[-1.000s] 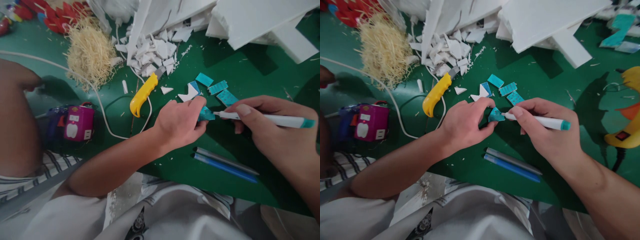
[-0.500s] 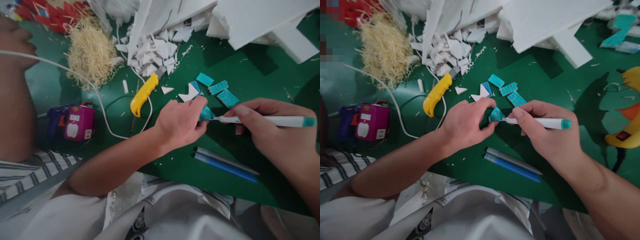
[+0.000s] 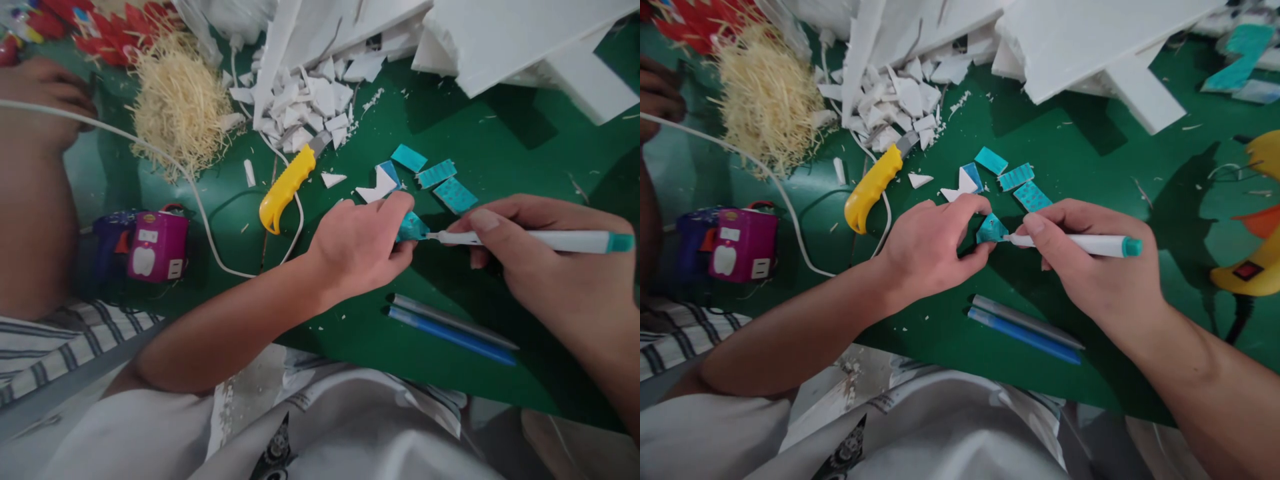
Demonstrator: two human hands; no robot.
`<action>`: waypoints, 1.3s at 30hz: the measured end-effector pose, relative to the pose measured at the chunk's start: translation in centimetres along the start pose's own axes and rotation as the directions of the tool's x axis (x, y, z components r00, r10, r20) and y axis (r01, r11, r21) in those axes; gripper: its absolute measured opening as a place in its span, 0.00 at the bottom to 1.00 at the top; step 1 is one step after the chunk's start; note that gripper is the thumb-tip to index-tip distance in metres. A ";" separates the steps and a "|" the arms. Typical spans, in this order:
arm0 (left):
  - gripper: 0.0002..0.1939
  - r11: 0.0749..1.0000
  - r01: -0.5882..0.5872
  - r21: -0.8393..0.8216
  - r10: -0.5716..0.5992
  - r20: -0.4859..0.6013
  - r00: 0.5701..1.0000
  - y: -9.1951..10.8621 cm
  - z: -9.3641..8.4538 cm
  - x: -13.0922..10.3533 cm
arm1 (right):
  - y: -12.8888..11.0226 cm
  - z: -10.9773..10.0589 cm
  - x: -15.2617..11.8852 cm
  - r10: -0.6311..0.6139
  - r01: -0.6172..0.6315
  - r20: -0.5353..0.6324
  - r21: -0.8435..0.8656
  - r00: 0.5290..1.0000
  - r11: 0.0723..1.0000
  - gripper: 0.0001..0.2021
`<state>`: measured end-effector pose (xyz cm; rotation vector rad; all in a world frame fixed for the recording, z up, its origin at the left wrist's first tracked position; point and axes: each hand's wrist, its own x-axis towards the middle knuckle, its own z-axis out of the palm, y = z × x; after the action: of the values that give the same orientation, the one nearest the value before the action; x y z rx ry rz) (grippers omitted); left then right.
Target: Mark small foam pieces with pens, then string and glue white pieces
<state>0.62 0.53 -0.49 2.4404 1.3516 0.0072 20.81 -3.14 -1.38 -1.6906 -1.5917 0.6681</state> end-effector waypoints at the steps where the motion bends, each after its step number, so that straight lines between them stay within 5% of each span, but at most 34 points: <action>1: 0.17 1.000 -0.002 0.003 0.002 -0.002 1.000 0.0 0.0 0.0 | 0.0 0.0 0.0 -0.002 0.002 -0.011 -0.008 1.000 1.000 0.22; 11: 0.17 1.000 -0.017 0.013 0.017 -0.019 1.000 0.0 0.2 0.0 | -0.4 -0.1 0.2 0.054 -0.054 0.044 0.002 0.998 0.999 0.20; 16: 0.17 1.000 -0.010 0.011 0.010 -0.024 1.000 0.0 0.3 0.0 | -0.1 0.2 0.0 -0.019 0.021 -0.042 0.027 0.999 0.999 0.18; 39: 0.17 1.000 -0.019 0.020 0.019 -0.014 1.000 0.0 0.2 0.0 | -0.2 0.0 0.1 -0.025 0.025 -0.017 0.004 1.000 1.000 0.20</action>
<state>0.65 0.51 -0.65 2.4741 1.3406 0.0153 20.71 -3.00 -1.19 -1.6664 -1.5953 0.6425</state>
